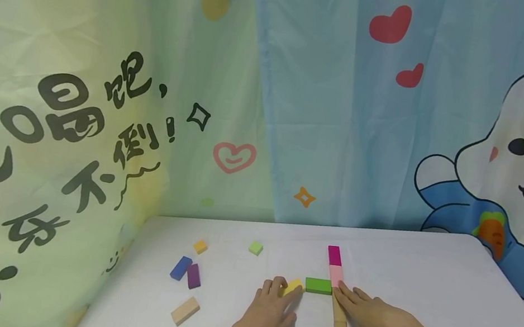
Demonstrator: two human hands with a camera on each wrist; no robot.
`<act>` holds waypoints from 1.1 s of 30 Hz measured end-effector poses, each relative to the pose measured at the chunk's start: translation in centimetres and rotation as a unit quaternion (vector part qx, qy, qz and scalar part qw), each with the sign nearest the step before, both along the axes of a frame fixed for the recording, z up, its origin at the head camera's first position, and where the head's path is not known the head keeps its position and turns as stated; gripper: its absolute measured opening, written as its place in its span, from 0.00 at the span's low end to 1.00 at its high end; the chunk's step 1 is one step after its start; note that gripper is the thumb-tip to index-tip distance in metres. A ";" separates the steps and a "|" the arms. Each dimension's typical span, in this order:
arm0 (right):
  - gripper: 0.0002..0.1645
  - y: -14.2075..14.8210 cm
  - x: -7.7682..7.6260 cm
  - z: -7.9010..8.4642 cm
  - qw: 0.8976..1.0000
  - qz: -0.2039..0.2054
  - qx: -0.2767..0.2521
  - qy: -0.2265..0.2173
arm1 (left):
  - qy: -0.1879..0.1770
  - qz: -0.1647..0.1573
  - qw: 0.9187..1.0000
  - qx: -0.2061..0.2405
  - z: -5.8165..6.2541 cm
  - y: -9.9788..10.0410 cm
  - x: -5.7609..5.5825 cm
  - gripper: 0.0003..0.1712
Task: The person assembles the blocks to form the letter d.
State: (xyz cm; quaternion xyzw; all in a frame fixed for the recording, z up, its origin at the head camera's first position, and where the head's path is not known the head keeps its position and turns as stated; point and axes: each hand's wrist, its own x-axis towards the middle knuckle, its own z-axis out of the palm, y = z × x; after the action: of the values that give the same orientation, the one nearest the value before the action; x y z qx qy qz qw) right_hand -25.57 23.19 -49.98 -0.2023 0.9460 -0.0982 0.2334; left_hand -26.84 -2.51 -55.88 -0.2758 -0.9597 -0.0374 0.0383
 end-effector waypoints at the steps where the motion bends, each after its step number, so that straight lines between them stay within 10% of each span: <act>1: 0.76 0.0 0.0 0.0 1.000 0.000 -0.001 0.000 | -0.004 0.000 1.000 0.000 0.1 0.0 0.0 0.30; 33: 0.76 -0.3 0.0 0.2 1.000 -0.008 0.011 -0.008 | -0.022 0.001 1.000 0.003 0.0 0.0 0.1 0.32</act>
State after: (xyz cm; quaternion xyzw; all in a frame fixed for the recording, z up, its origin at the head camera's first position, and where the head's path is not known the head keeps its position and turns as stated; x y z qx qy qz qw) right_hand -25.57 22.91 -49.74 -0.1919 0.9467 -0.0913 0.2423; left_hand -26.76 -2.48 -55.86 -0.2737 -0.9606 -0.0460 0.0177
